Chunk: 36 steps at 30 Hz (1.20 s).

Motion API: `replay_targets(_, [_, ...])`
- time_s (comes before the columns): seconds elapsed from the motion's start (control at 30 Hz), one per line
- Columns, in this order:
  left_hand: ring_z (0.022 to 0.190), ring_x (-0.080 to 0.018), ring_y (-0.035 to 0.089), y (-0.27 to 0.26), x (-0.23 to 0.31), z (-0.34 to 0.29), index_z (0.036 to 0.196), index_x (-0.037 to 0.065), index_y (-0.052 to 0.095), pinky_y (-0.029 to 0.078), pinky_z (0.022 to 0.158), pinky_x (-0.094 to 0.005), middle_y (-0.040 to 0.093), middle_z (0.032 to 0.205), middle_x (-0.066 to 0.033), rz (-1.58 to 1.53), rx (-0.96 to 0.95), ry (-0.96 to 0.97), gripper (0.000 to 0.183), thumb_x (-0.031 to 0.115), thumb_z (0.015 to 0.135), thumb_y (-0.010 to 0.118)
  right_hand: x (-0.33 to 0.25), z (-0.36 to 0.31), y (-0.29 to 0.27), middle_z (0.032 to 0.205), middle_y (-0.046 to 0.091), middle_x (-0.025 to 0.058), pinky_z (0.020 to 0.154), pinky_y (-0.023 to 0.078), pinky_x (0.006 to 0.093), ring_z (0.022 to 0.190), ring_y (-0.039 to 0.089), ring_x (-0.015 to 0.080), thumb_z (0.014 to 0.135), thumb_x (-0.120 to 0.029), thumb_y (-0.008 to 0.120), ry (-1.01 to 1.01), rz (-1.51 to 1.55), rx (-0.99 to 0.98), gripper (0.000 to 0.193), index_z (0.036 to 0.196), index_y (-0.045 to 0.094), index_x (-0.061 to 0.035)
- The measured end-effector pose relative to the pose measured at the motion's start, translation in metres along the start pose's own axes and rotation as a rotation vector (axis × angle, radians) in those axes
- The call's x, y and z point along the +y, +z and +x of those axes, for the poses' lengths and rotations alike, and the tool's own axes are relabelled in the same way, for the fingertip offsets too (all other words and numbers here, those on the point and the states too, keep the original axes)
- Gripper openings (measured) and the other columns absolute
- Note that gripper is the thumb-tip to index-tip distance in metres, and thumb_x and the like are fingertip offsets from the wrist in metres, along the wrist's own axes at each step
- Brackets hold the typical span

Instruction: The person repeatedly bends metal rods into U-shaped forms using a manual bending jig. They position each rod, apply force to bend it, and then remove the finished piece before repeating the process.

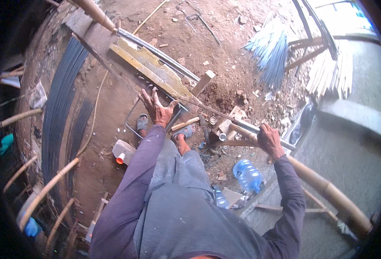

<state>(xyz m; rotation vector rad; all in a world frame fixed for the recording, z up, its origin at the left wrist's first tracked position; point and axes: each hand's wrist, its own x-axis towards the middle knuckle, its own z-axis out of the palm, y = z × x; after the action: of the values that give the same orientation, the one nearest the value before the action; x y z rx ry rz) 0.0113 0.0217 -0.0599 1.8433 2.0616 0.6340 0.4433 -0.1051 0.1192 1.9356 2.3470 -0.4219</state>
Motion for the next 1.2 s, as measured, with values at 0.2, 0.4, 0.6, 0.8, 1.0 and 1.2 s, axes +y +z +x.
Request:
replay_targets(0.2, [0.145,-0.0584,0.008,0.015,-0.018,-0.006,0.150,0.014,0.034,0.018,0.115,-0.0703,0.014,0.158,-0.0310,-0.102,0.102,0.068,0.118,0.081,0.061,0.071,0.075,0.064,-0.009,0.084,0.055,0.0095,0.054,0.048,0.0409,0.068,0.062,0.0291,0.076,-0.003,0.065,-0.259,-0.209,-0.132,0.019,0.091,0.055,-0.0062])
replay_targets(0.4, [0.142,-0.0588,0.016,0.026,-0.024,-0.003,0.147,0.014,0.040,0.021,0.113,-0.0697,0.020,0.156,-0.0290,-0.104,0.172,0.066,0.114,0.091,0.064,0.057,0.106,0.140,-0.017,0.080,0.053,0.0101,0.051,0.050,0.0410,0.063,0.061,0.0271,0.074,0.002,0.064,-0.499,-0.199,-0.098,0.017,0.083,0.052,-0.0050])
replay_targets(0.6, [0.143,-0.0566,0.016,0.024,-0.019,-0.001,0.146,0.013,0.039,0.023,0.113,-0.0694,0.018,0.157,-0.0293,-0.050,0.175,0.072,0.109,0.084,0.068,0.064,0.103,0.218,-0.008,0.077,0.052,0.0114,0.050,0.051,0.0417,0.061,0.061,0.0296,0.076,0.003,0.063,-0.653,-0.206,-0.087,0.014,0.081,0.052,-0.0039])
replay_targets(0.8, [0.143,-0.0562,0.018,0.029,-0.011,0.004,0.140,0.014,0.044,0.020,0.114,-0.0672,0.023,0.155,-0.0281,-0.124,0.233,-0.002,0.089,0.073,0.077,0.068,0.108,0.263,-0.005,0.080,0.052,0.0117,0.053,0.050,0.0426,0.064,0.061,0.0312,0.077,0.005,0.060,-0.688,-0.192,-0.129,0.013,0.082,0.052,-0.0033])
replay_targets(1.0, [0.143,-0.0561,0.018,0.033,-0.017,0.001,0.140,0.014,0.045,0.021,0.115,-0.0665,0.023,0.156,-0.0278,-0.134,0.233,0.014,0.089,0.072,0.077,0.069,0.114,0.287,0.016,0.078,0.051,0.0111,0.051,0.049,0.0430,0.061,0.058,0.0305,0.077,0.007,0.058,-0.789,-0.150,-0.019,0.013,0.079,0.050,-0.0034])
replay_targets(1.2, [0.143,-0.0560,0.017,0.031,-0.014,0.003,0.139,0.014,0.045,0.020,0.115,-0.0670,0.023,0.156,-0.0275,-0.157,0.198,-0.017,0.087,0.070,0.077,0.071,0.115,0.266,0.038,0.080,0.057,0.0085,0.056,0.053,0.0425,0.066,0.064,0.0297,0.072,0.001,0.065,-0.539,-0.119,-0.019,0.014,0.082,0.058,-0.0055])
